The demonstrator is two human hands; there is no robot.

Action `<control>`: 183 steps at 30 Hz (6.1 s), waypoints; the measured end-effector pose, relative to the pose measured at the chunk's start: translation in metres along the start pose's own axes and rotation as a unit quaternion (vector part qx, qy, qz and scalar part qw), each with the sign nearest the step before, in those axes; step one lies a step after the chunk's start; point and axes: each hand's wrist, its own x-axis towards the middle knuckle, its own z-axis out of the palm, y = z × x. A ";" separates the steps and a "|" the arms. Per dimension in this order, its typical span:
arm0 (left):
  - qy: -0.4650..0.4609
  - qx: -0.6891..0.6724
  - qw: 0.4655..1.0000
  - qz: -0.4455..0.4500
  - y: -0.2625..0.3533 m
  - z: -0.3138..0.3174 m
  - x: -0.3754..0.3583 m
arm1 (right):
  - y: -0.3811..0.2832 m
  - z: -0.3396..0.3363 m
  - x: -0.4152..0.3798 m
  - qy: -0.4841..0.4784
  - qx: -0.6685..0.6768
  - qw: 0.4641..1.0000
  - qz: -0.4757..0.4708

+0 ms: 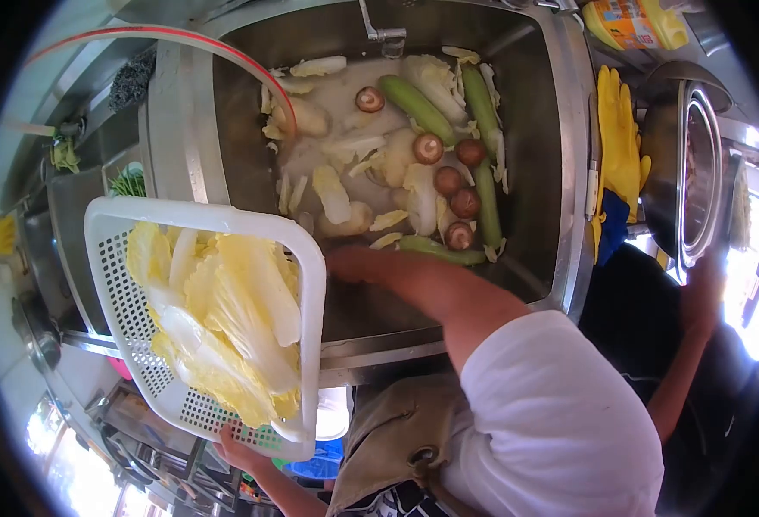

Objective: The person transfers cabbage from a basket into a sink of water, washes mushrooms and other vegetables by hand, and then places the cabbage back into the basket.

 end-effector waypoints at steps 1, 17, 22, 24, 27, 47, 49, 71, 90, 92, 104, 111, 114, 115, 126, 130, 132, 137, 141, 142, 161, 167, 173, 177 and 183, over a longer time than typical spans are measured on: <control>0.000 0.000 1.000 0.000 -0.005 -0.003 0.005 | 0.013 -0.017 0.003 -0.046 -0.049 0.998 -0.013; -0.050 -0.036 0.998 0.003 -0.009 -0.014 0.013 | -0.004 -0.094 -0.022 0.121 0.067 0.967 0.213; -0.050 -0.053 0.997 0.026 -0.025 -0.021 0.024 | -0.075 -0.155 -0.060 0.366 0.138 0.915 0.102; -0.044 -0.084 0.994 0.045 -0.023 -0.019 0.021 | -0.120 -0.192 -0.091 0.388 0.163 0.903 0.092; -0.069 -0.098 0.991 0.055 -0.020 -0.022 0.017 | -0.086 -0.166 -0.094 0.401 0.162 0.899 0.063; -0.066 -0.124 0.987 0.081 -0.023 -0.021 0.023 | -0.343 -0.232 -0.077 0.349 0.077 0.919 -0.166; -0.061 -0.111 0.987 0.094 -0.031 -0.019 0.030 | -0.323 -0.253 -0.096 0.373 0.169 0.895 -0.178; -0.050 0.027 0.998 0.016 -0.026 -0.026 0.030 | 0.010 -0.100 0.003 0.387 0.122 0.889 0.211; -0.036 0.027 0.999 0.006 -0.018 -0.019 0.025 | 0.002 -0.089 -0.055 0.270 0.109 0.948 0.131; -0.033 0.028 0.999 0.001 -0.020 -0.023 0.025 | 0.018 -0.119 -0.052 0.352 0.187 0.901 0.171; -0.025 0.046 0.998 0.017 -0.015 -0.010 0.017 | 0.000 -0.087 0.001 0.112 0.124 0.959 0.230; -0.021 0.038 0.999 0.014 -0.017 -0.013 0.019 | -0.056 0.001 0.069 0.225 0.336 0.883 0.241; -0.028 0.048 0.998 0.023 -0.024 -0.021 0.027 | -0.074 0.001 0.059 0.239 0.408 0.858 0.201; -0.030 0.055 0.998 0.028 -0.026 -0.026 0.031 | -0.089 -0.022 0.038 0.238 0.393 0.873 0.162; -0.100 -0.023 0.994 0.021 -0.007 -0.021 0.008 | -0.149 -0.219 -0.168 0.481 0.326 0.803 0.135; -0.148 -0.062 0.986 0.053 -0.010 -0.025 0.011 | -0.273 -0.274 -0.204 0.480 0.390 0.785 -0.041; -0.145 -0.040 0.985 0.085 -0.006 -0.029 0.016 | -0.313 -0.268 -0.195 0.317 0.453 0.826 -0.113; 0.041 0.076 0.942 0.325 0.005 -0.049 0.003 | -0.266 -0.226 -0.185 0.572 0.272 0.766 -0.108; -0.115 0.023 0.875 0.469 0.045 -0.043 -0.109 | -0.081 -0.185 -0.188 0.500 0.246 0.795 0.240; -0.260 -0.002 0.868 0.424 0.052 -0.024 -0.144 | -0.014 -0.147 -0.174 0.411 0.175 0.839 0.310; -0.583 0.653 0.409 0.255 -0.176 0.387 -0.091 | 0.133 -0.122 -0.177 0.346 0.169 0.822 0.419; -0.440 0.539 0.686 0.215 -0.220 0.396 -0.067 | 0.181 -0.060 -0.183 0.142 -0.090 0.957 0.237; -0.478 0.229 0.830 -0.173 -0.138 0.403 -0.166 | 0.058 -0.087 -0.166 0.343 0.202 0.857 0.326; -0.519 0.084 0.828 -0.195 -0.041 0.373 -0.208 | 0.010 -0.116 -0.168 0.366 0.300 0.825 0.308; -0.522 -0.024 0.777 -0.350 -0.030 0.401 -0.170 | -0.004 -0.195 -0.152 0.245 0.418 0.846 0.223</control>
